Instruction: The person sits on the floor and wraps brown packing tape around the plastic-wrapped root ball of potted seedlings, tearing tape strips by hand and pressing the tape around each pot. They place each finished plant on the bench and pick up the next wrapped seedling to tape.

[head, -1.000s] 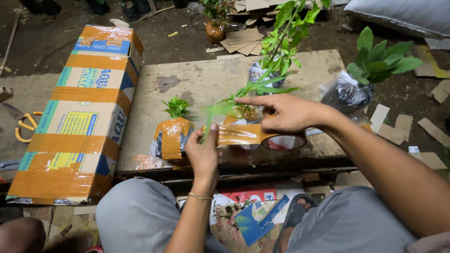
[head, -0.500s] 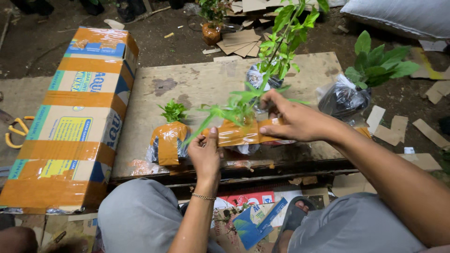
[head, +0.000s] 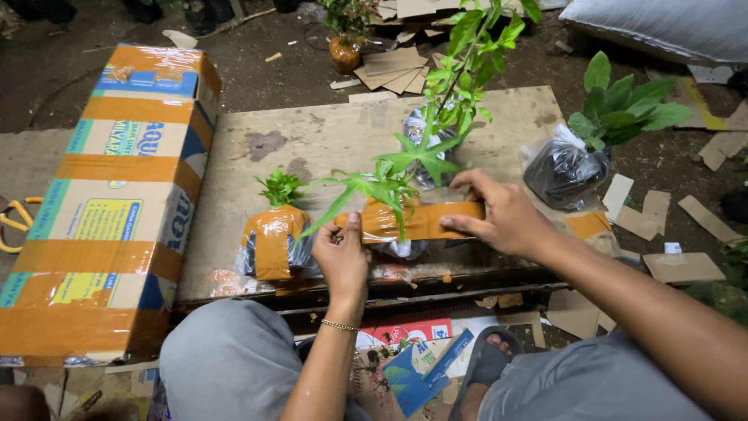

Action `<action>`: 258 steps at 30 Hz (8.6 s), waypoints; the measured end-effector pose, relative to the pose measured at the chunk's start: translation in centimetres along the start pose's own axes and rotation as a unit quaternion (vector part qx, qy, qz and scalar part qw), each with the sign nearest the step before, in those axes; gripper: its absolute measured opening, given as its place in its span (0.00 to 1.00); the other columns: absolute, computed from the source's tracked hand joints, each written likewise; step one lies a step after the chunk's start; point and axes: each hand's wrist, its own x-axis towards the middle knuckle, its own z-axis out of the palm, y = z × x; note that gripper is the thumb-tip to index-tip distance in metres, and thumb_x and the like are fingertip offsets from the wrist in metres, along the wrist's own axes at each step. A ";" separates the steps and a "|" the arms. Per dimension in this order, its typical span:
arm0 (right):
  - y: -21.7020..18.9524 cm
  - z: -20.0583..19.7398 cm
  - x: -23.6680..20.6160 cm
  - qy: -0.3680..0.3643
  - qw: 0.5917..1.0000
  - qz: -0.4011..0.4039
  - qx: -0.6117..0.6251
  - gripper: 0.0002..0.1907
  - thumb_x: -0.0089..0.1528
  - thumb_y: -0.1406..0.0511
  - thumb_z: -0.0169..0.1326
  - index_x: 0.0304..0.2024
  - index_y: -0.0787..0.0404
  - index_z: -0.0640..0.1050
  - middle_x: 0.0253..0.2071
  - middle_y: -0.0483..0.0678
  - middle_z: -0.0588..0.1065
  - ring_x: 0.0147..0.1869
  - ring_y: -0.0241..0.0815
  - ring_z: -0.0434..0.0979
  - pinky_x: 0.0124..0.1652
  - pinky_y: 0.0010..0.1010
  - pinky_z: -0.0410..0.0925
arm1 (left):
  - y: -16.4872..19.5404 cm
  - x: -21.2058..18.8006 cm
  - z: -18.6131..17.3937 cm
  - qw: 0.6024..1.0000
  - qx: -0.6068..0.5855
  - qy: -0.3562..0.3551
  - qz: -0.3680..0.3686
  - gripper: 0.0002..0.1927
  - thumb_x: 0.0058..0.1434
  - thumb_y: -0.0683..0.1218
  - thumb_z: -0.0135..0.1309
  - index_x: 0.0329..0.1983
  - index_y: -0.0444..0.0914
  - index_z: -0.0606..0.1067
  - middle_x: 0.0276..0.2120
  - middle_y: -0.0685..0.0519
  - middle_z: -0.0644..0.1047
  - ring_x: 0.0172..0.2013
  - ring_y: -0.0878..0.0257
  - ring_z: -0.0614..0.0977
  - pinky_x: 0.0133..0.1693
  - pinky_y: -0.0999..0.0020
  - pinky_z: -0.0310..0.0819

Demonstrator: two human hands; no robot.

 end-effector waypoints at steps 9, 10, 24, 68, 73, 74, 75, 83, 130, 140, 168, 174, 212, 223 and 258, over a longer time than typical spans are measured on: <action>1.2 1.4 1.5 -0.025 1.000 0.015 0.006 0.17 0.60 0.55 0.62 0.36 0.64 0.83 0.31 0.58 0.79 0.34 0.55 0.81 0.34 0.40 0.71 | -0.3 0.6 -0.2 0.999 0.038 0.018 0.025 0.12 0.66 0.46 0.59 0.34 0.37 0.70 0.19 0.58 0.70 0.13 0.72 0.66 0.14 0.74 0.57; 1.4 1.5 1.8 -0.027 0.999 0.014 0.019 0.17 0.59 0.55 0.62 0.37 0.64 0.83 0.31 0.59 0.79 0.33 0.54 0.81 0.33 0.40 0.71 | -0.3 0.7 -0.1 0.998 0.048 0.022 0.022 0.12 0.66 0.47 0.59 0.34 0.37 0.70 0.19 0.58 0.70 0.13 0.72 0.66 0.14 0.74 0.57; 1.6 3.0 2.2 -0.077 0.992 0.083 0.058 0.22 0.58 0.53 0.62 0.36 0.67 0.82 0.31 0.59 0.81 0.31 0.47 0.83 0.35 0.38 0.72 | -2.6 3.3 -0.9 0.889 0.440 0.047 0.118 0.18 0.64 0.53 0.53 0.42 0.32 0.72 0.33 0.36 0.79 0.38 0.36 0.81 0.43 0.48 0.72; 9.5 1.6 -6.6 -0.164 0.964 0.048 -0.205 0.29 0.50 0.71 0.58 0.56 0.64 0.73 0.55 0.63 0.71 0.57 0.64 0.71 0.55 0.46 0.65 | 0.9 -8.3 -2.3 0.964 0.168 -0.088 -0.187 0.36 0.55 0.51 0.62 0.63 0.36 0.62 0.42 0.46 0.80 0.38 0.56 0.84 0.39 0.60 0.81; 8.1 0.9 -6.6 -0.171 0.963 0.150 -0.144 0.17 0.55 0.71 0.57 0.49 0.60 0.77 0.46 0.58 0.77 0.52 0.58 0.78 0.54 0.45 0.71 | -0.1 -9.0 -2.4 0.962 0.029 -0.160 -0.221 0.39 0.60 0.50 0.61 0.70 0.34 0.58 0.31 0.52 0.77 0.24 0.69 0.76 0.24 0.72 0.74; 6.9 0.4 -6.3 -0.177 0.958 0.179 -0.136 0.17 0.56 0.72 0.56 0.48 0.59 0.78 0.45 0.57 0.78 0.50 0.55 0.80 0.53 0.44 0.73 | -0.3 -8.9 -2.3 0.962 0.030 -0.162 -0.217 0.41 0.60 0.50 0.61 0.71 0.35 0.56 0.29 0.52 0.76 0.23 0.68 0.76 0.24 0.71 0.74; 5.4 -0.2 -6.0 -0.169 0.963 0.131 -0.167 0.19 0.53 0.73 0.56 0.48 0.59 0.78 0.45 0.58 0.77 0.49 0.58 0.79 0.51 0.45 0.72 | -0.4 -8.8 -2.2 0.963 0.032 -0.164 -0.212 0.43 0.59 0.50 0.61 0.72 0.37 0.54 0.27 0.52 0.75 0.22 0.68 0.75 0.23 0.70 0.73; -10.8 -3.9 -6.1 -0.047 0.903 -0.135 -0.405 0.23 0.54 0.66 0.54 0.53 0.53 0.80 0.40 0.44 0.76 0.46 0.44 0.78 0.44 0.40 0.65 | -0.7 -8.9 -1.9 0.960 -0.043 -0.172 -0.215 0.40 0.59 0.49 0.59 0.73 0.39 0.56 0.26 0.57 0.72 0.21 0.71 0.71 0.20 0.73 0.66; 1.2 10.7 3.7 -0.016 1.000 0.000 0.001 0.48 0.41 0.42 0.73 0.50 0.69 0.76 0.47 0.59 0.78 0.47 0.54 0.78 0.48 0.44 0.72 | -4.7 -4.9 -4.7 0.928 0.159 -0.325 -0.082 0.13 0.67 0.45 0.59 0.46 0.28 0.82 0.31 0.53 0.82 0.28 0.72 0.80 0.30 0.79 0.75; 1.3 7.9 0.6 0.140 0.926 -0.160 -0.313 0.60 0.38 0.32 0.61 0.58 0.69 0.70 0.60 0.69 0.70 0.62 0.63 0.72 0.57 0.43 0.68 | 5.0 -8.0 -4.2 0.942 0.079 -0.257 -0.201 0.31 0.57 0.39 0.63 0.65 0.35 0.72 0.27 0.57 0.70 0.23 0.63 0.80 0.27 0.65 0.84; 1.0 2.9 -4.5 -0.237 0.840 0.148 0.465 0.27 0.56 0.56 0.66 0.52 0.59 0.72 0.41 0.43 0.75 0.44 0.32 0.75 0.43 0.26 0.72 | -0.2 -8.6 -2.3 0.931 -0.176 -0.145 -0.285 0.13 0.67 0.43 0.49 0.49 0.29 0.76 0.41 0.45 0.82 0.39 0.58 0.84 0.42 0.62 0.80; 0.3 3.1 -4.5 -0.256 0.845 0.140 0.447 0.17 0.67 0.55 0.57 0.46 0.62 0.74 0.34 0.42 0.70 0.36 0.30 0.66 0.33 0.22 0.63 | 0.0 -8.6 -1.9 0.942 -0.129 -0.144 -0.273 0.15 0.66 0.38 0.53 0.55 0.30 0.71 0.45 0.49 0.80 0.42 0.63 0.83 0.44 0.65 0.80; 2.6 0.7 5.7 -0.091 0.990 0.104 -0.039 0.16 0.55 0.57 0.61 0.32 0.65 0.82 0.29 0.61 0.77 0.30 0.57 0.78 0.36 0.43 0.70 | 1.7 -2.7 2.5 0.973 0.104 0.089 0.187 0.27 0.60 0.41 0.65 0.55 0.35 0.62 0.35 0.56 0.66 0.30 0.72 0.66 0.30 0.78 0.62; 3.6 1.6 6.1 -0.115 0.988 0.100 -0.011 0.17 0.55 0.56 0.62 0.36 0.63 0.84 0.30 0.60 0.79 0.32 0.51 0.82 0.36 0.41 0.72 | 0.3 -1.4 2.1 0.967 0.165 0.101 0.164 0.21 0.65 0.43 0.58 0.54 0.35 0.62 0.30 0.52 0.72 0.28 0.69 0.72 0.31 0.73 0.66; -6.6 6.7 -2.5 -0.132 0.942 0.133 0.277 0.27 0.65 0.59 0.55 0.63 0.64 0.69 0.55 0.52 0.78 0.59 0.39 0.77 0.58 0.35 0.66 | 1.4 8.5 2.0 0.889 0.334 -0.278 0.143 0.18 0.63 0.50 0.58 0.55 0.41 0.79 0.46 0.48 0.84 0.47 0.58 0.84 0.51 0.65 0.78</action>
